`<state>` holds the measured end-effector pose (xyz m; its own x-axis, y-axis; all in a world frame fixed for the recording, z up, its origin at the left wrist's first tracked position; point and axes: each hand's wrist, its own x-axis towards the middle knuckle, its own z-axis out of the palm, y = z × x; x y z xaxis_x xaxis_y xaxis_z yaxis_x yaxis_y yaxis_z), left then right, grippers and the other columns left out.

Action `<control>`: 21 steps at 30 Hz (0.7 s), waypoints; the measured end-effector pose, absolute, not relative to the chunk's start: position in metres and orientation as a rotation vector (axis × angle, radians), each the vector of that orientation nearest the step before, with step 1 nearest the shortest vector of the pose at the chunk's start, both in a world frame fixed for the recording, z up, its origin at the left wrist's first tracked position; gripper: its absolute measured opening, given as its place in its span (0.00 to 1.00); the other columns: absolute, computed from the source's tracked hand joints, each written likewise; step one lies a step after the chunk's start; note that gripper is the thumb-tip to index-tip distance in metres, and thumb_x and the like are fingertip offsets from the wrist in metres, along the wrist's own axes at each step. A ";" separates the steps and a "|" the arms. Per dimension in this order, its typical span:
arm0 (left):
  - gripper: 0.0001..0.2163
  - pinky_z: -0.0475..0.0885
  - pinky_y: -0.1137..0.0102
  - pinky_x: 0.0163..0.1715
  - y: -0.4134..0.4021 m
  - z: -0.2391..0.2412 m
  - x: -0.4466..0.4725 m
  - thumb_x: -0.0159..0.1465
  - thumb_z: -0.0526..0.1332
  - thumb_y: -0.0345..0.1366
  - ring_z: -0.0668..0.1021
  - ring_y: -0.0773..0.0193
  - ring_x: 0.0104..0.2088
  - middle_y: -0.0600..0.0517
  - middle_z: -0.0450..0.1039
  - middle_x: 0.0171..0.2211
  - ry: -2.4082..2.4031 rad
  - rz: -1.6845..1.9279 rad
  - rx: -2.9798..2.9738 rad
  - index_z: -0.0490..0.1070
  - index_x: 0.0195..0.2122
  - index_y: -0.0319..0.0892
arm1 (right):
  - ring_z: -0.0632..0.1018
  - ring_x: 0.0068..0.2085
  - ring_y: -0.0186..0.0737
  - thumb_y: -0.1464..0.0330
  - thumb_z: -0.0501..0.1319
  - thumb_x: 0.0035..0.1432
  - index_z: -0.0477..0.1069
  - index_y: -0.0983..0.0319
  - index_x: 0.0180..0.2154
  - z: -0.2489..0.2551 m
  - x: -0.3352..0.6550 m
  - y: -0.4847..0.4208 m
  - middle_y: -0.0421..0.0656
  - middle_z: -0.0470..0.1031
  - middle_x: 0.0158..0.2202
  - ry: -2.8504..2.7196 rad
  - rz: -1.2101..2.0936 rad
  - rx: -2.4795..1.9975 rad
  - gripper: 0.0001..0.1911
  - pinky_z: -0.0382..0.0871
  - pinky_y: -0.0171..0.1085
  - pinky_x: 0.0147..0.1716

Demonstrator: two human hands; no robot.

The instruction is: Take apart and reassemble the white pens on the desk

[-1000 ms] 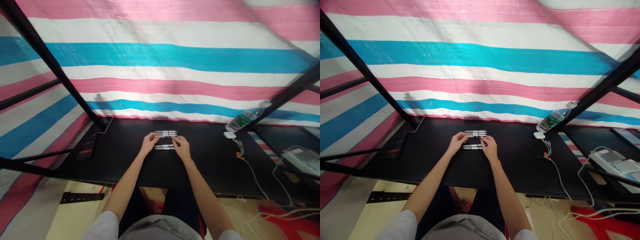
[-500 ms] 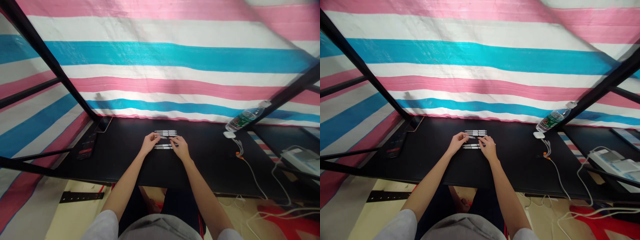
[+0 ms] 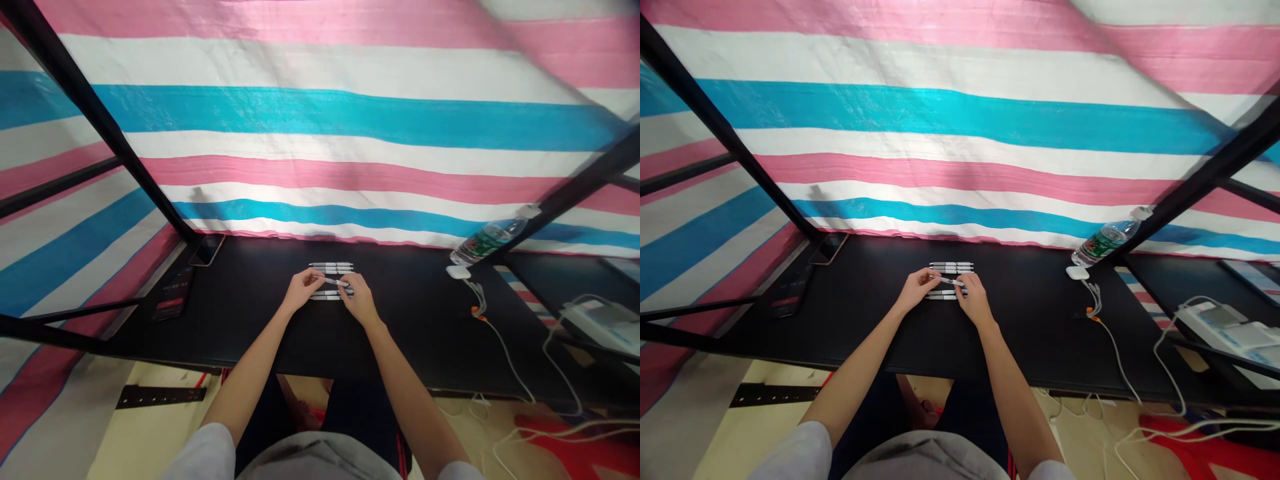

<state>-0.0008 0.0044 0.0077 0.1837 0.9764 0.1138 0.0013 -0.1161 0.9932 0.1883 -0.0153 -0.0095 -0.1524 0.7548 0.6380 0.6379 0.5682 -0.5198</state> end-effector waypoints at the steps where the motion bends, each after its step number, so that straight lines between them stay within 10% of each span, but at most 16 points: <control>1: 0.14 0.62 0.73 0.24 0.004 0.008 -0.001 0.54 0.68 0.44 0.68 0.69 0.22 0.54 0.70 0.23 1.026 1.149 1.384 0.76 0.35 0.39 | 0.73 0.40 0.41 0.70 0.55 0.62 0.72 0.59 0.37 -0.009 0.189 -0.015 0.45 0.73 0.36 -1.865 0.135 -1.124 0.07 0.70 0.39 0.43; 21: 0.13 0.66 0.72 0.28 0.011 0.000 -0.006 0.55 0.67 0.43 0.72 0.68 0.26 0.52 0.72 0.26 1.011 1.221 1.367 0.77 0.37 0.40 | 0.75 0.36 0.39 0.65 0.56 0.63 0.74 0.59 0.37 -0.008 0.192 -0.017 0.43 0.73 0.34 -1.790 0.224 -1.199 0.09 0.71 0.37 0.38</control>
<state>-0.0056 0.0106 -0.0004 0.1401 0.9784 0.1520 -0.0326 -0.1489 0.9883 0.1915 -0.0173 -0.0078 -0.0824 0.7995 0.5950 0.6285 0.5051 -0.5916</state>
